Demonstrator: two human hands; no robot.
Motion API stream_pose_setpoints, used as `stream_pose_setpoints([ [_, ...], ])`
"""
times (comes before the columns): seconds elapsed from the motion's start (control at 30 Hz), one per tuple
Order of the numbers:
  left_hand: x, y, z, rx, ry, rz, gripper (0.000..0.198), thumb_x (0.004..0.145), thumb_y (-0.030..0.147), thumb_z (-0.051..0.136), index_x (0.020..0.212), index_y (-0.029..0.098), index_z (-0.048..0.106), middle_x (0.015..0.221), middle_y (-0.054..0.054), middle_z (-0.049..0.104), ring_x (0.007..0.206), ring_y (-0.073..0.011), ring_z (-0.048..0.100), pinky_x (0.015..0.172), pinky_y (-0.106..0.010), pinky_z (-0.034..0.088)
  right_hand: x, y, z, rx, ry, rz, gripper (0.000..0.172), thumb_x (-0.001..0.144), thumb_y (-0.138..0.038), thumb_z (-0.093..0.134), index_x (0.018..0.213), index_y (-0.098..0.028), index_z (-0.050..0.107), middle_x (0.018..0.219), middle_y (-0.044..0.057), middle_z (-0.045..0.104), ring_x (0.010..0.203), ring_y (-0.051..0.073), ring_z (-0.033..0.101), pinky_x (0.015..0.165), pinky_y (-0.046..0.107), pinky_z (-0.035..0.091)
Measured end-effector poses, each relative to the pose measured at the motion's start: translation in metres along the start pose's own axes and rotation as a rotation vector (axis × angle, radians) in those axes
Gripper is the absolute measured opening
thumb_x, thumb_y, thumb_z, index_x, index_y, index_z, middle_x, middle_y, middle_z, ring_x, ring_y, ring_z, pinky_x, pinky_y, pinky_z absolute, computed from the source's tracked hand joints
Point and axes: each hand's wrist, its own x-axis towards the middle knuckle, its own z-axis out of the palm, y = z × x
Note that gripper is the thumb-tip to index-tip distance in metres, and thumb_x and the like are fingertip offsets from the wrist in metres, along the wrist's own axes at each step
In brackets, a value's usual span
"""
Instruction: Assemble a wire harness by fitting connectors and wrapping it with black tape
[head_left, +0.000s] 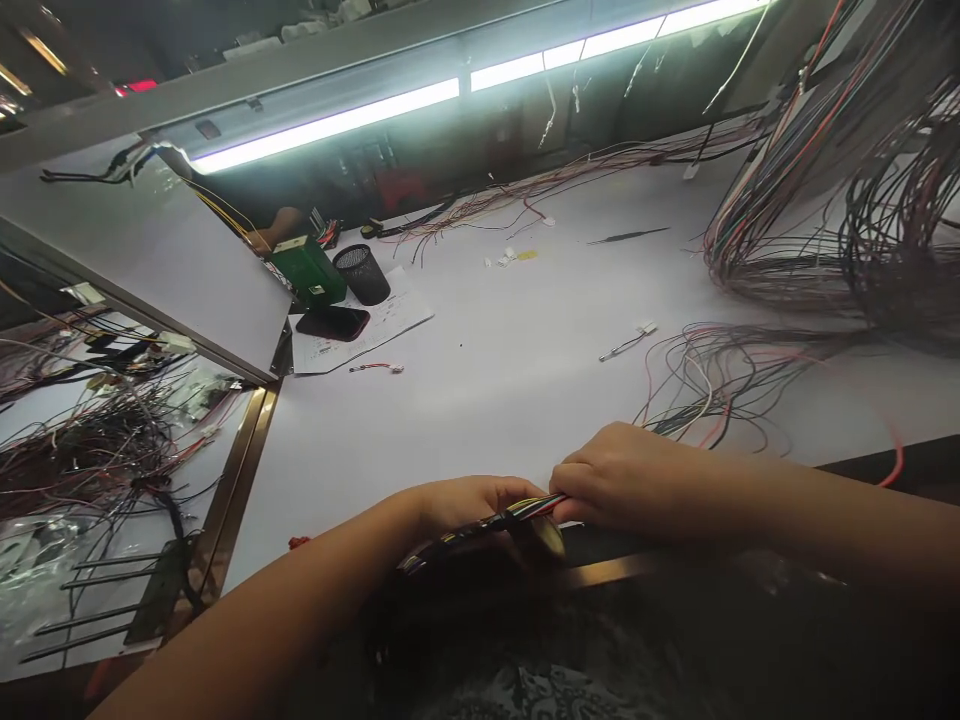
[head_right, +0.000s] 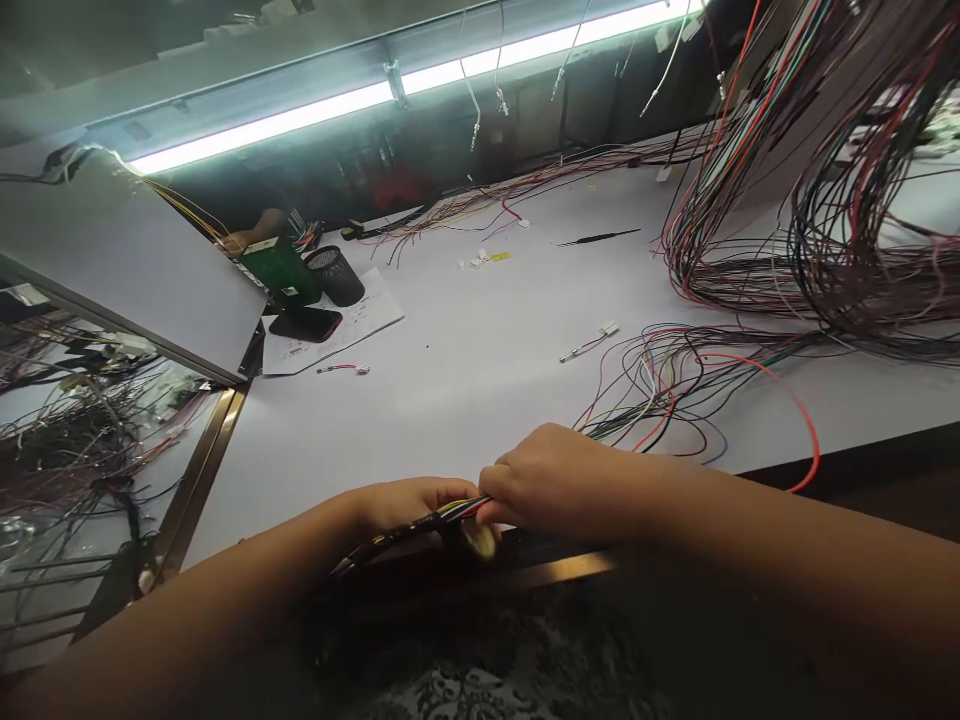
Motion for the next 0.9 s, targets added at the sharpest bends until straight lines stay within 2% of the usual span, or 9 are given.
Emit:
stream_pose_setpoints([
  [0.1, 0.005, 0.007, 0.007, 0.086, 0.107, -0.065, 0.019, 0.082, 0.027, 0.064, 0.098, 0.019, 0.058, 0.078, 0.0, 0.066, 0.075, -0.0156, 0.065, 0.083, -0.038, 0.048, -0.003, -0.002, 0.003, 0.065, 0.003, -0.009, 0.029, 0.1, -0.038, 0.047, 0.08, -0.017, 0.053, 0.063, -0.001, 0.058, 0.048, 0.012, 0.047, 0.047, 0.028, 0.018],
  [0.23, 0.014, 0.019, 0.009, 0.126, 0.27, -0.126, 0.031, 0.082, 0.038, 0.064, 0.106, 0.019, 0.058, 0.073, 0.0, 0.063, 0.06, -0.0123, 0.06, 0.065, -0.031, 0.048, -0.006, -0.009, 0.006, 0.171, -0.105, 0.043, 0.028, 0.1, -0.038, 0.046, 0.081, -0.019, 0.055, 0.06, -0.002, 0.056, 0.047, 0.013, 0.047, 0.045, 0.025, 0.019],
  [0.33, 0.019, 0.028, 0.008, 0.128, 0.445, -0.064, 0.04, 0.073, 0.035, 0.074, 0.105, 0.018, 0.057, 0.072, 0.002, 0.06, 0.058, -0.0092, 0.054, 0.058, -0.026, 0.044, -0.004, -0.013, 0.003, 0.211, -0.25, 0.15, 0.028, 0.099, -0.035, 0.045, 0.08, -0.019, 0.058, 0.058, -0.001, 0.054, 0.045, 0.012, 0.046, 0.044, 0.024, 0.019],
  [0.43, 0.017, 0.041, 0.018, 0.231, 0.622, 0.011, 0.042, 0.069, 0.034, 0.077, 0.103, 0.018, 0.056, 0.074, 0.002, 0.059, 0.057, -0.0093, 0.053, 0.055, -0.025, 0.044, -0.002, -0.011, 0.003, 0.296, -0.255, 0.231, 0.03, 0.099, -0.033, 0.041, 0.082, -0.018, 0.06, 0.059, -0.001, 0.054, 0.047, 0.013, 0.047, 0.046, 0.024, 0.022],
  [0.6, 0.002, 0.049, 0.058, 0.775, 0.836, 0.241, 0.034, 0.083, 0.023, 0.061, 0.116, 0.028, 0.057, 0.09, 0.0, 0.065, 0.069, -0.0129, 0.059, 0.067, -0.03, 0.051, 0.002, 0.004, 0.01, 0.534, -0.184, 0.221, 0.036, 0.1, -0.034, 0.033, 0.082, -0.018, 0.06, 0.067, 0.0, 0.059, 0.055, 0.014, 0.05, 0.051, 0.024, 0.031],
  [0.67, -0.002, 0.035, 0.073, 1.098, 0.842, 0.338, 0.04, 0.088, 0.016, 0.049, 0.125, 0.031, 0.053, 0.102, -0.003, 0.067, 0.083, -0.0172, 0.061, 0.076, -0.034, 0.051, 0.005, 0.01, 0.011, 0.568, -0.184, 0.205, 0.032, 0.098, -0.031, 0.037, 0.081, -0.018, 0.061, 0.073, 0.001, 0.062, 0.061, 0.014, 0.052, 0.055, 0.024, 0.034],
  [0.73, -0.006, 0.012, 0.084, 1.337, 0.768, 0.399, 0.047, 0.092, 0.014, 0.04, 0.136, 0.031, 0.044, 0.119, -0.008, 0.063, 0.097, -0.0217, 0.061, 0.082, -0.039, 0.051, 0.009, 0.016, 0.009, 0.573, -0.18, 0.245, 0.033, 0.098, -0.034, 0.039, 0.08, -0.017, 0.061, 0.074, 0.002, 0.063, 0.062, 0.015, 0.052, 0.056, 0.025, 0.034],
  [0.83, -0.013, -0.019, 0.092, 1.448, 0.536, 0.433, 0.047, 0.095, 0.023, 0.04, 0.14, 0.032, 0.036, 0.132, -0.013, 0.056, 0.091, -0.0225, 0.064, 0.073, -0.037, 0.054, 0.013, 0.024, 0.001, 0.611, -0.093, 0.332, 0.046, 0.1, -0.047, 0.032, 0.079, -0.016, 0.06, 0.073, 0.004, 0.062, 0.065, 0.016, 0.053, 0.058, 0.026, 0.036],
  [0.9, -0.022, -0.024, 0.09, 1.388, 0.491, 0.514, 0.047, 0.093, 0.025, 0.043, 0.139, 0.031, 0.037, 0.125, -0.012, 0.061, 0.084, -0.0204, 0.065, 0.068, -0.034, 0.054, 0.014, 0.026, -0.005, 0.638, -0.042, 0.32, 0.05, 0.099, -0.052, 0.03, 0.08, -0.017, 0.059, 0.075, 0.004, 0.062, 0.068, 0.017, 0.054, 0.061, 0.026, 0.037],
])
